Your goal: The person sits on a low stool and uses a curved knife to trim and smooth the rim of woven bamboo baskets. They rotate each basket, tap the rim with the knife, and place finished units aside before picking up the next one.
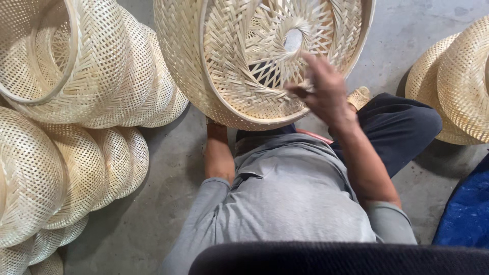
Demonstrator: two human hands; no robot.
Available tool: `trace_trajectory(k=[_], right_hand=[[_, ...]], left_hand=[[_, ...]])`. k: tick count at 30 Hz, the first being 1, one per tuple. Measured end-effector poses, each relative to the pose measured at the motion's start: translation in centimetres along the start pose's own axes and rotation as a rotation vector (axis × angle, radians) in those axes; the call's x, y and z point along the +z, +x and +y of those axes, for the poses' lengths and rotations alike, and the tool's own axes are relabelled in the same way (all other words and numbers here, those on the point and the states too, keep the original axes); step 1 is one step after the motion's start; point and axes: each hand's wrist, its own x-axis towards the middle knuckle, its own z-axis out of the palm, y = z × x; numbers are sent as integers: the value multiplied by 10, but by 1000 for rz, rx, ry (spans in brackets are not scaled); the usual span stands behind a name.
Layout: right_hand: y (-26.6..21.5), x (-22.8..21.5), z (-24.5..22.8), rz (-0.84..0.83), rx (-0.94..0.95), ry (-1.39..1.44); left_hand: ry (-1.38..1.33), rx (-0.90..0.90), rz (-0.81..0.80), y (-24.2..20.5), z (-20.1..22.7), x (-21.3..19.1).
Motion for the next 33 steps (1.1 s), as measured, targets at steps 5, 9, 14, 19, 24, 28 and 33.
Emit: trace_trajectory(k=[5, 9, 14, 19, 24, 28, 33], right_hand=[[29, -3, -41, -31, -31, -56], [30, 2, -50, -90, 61, -90], [23, 4, -50, -62, 35, -124], [22, 4, -51, -75, 71, -76], [20, 9, -46, -34, 15, -122], [4, 17, -8, 73, -15, -96], [-29, -10, 103, 338, 161, -233]], left_hand=[[-12, 10, 0, 2, -2, 0], [-14, 20, 9, -2, -3, -5], [-23, 24, 4, 2, -7, -3], [-19, 15, -9, 5, -5, 0], [-6, 12, -6, 4, -4, 0], [6, -1, -23, 9, -3, 3], [6, -11, 0, -2, -4, -2]])
